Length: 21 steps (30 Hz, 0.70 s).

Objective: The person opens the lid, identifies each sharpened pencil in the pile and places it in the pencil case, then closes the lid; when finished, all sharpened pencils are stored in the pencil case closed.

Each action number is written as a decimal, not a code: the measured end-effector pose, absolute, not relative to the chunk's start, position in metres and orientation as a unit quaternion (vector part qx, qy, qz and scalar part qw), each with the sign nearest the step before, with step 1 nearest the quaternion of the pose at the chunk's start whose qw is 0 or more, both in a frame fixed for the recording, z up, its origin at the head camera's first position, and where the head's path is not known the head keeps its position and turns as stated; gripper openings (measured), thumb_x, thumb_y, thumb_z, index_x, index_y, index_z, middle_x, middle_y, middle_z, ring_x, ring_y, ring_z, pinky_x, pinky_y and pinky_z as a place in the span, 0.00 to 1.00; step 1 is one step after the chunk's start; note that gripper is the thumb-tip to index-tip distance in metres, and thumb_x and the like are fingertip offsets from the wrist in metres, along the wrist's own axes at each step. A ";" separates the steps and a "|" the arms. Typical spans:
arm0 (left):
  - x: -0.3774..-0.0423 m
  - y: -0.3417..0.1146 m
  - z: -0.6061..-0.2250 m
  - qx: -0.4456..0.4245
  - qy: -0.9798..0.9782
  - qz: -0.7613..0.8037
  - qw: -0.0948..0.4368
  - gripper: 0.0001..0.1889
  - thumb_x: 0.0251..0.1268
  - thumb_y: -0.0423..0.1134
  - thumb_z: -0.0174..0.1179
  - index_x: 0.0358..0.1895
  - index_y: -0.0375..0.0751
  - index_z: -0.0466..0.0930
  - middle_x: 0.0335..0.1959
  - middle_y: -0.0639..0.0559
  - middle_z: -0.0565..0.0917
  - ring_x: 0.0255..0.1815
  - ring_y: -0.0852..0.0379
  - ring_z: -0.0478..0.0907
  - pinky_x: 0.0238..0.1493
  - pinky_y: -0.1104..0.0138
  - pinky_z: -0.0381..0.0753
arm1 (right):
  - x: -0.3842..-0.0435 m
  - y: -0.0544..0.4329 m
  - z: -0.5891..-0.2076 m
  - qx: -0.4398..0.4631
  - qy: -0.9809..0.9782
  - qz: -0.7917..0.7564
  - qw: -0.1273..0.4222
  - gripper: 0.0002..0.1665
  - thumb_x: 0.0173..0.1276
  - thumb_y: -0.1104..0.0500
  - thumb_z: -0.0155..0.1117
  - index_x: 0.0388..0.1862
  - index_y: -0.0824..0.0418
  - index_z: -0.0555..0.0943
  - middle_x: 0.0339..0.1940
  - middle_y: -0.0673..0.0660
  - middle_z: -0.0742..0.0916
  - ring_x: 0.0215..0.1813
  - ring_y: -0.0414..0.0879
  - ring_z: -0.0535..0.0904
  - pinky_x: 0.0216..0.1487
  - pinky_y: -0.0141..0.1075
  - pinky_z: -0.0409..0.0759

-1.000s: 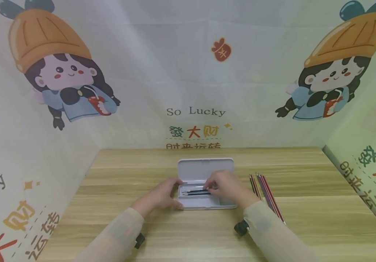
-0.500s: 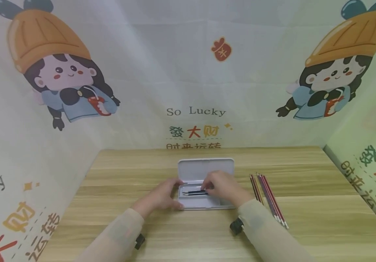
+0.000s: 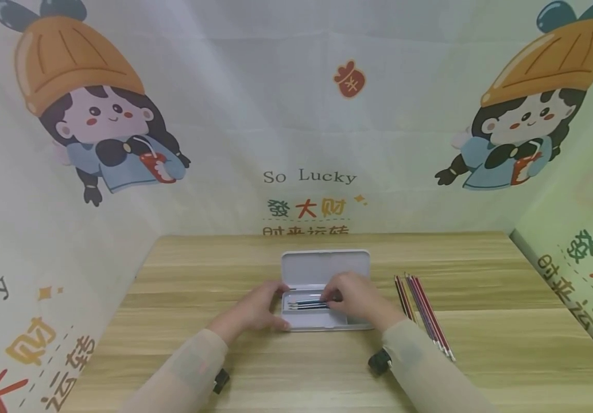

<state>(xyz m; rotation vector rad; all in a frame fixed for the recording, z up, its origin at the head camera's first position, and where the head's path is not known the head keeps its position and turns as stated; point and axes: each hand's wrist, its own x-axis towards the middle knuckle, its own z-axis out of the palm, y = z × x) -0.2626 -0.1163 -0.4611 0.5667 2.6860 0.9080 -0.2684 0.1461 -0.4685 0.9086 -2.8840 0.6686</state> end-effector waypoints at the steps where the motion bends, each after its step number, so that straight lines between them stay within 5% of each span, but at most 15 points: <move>1: -0.262 -0.116 -0.461 0.194 0.922 0.312 0.124 0.43 0.44 0.39 0.83 0.67 0.35 0.73 0.68 0.36 0.77 0.73 0.36 0.71 0.78 0.44 0.67 | -0.267 0.148 -0.469 0.297 -0.929 0.221 0.025 0.07 0.61 0.63 0.75 0.37 0.51 0.91 0.37 0.46 0.92 0.44 0.43 0.87 0.52 0.41 0.86; 10: -0.262 -0.118 -0.461 0.192 0.921 0.316 0.121 0.43 0.44 0.38 0.83 0.67 0.35 0.73 0.68 0.36 0.77 0.73 0.36 0.71 0.78 0.45 0.67 | -0.253 0.172 -0.466 0.273 -0.917 0.290 0.018 0.07 0.64 0.65 0.72 0.41 0.58 0.90 0.39 0.49 0.91 0.45 0.45 0.86 0.51 0.40 0.88; 21: -0.261 -0.118 -0.462 0.196 0.922 0.311 0.122 0.43 0.44 0.40 0.83 0.68 0.35 0.73 0.68 0.36 0.77 0.73 0.36 0.71 0.78 0.44 0.67 | -0.239 0.197 -0.461 0.259 -0.922 0.285 0.048 0.07 0.62 0.64 0.74 0.39 0.56 0.91 0.34 0.46 0.89 0.37 0.37 0.81 0.38 0.28 0.82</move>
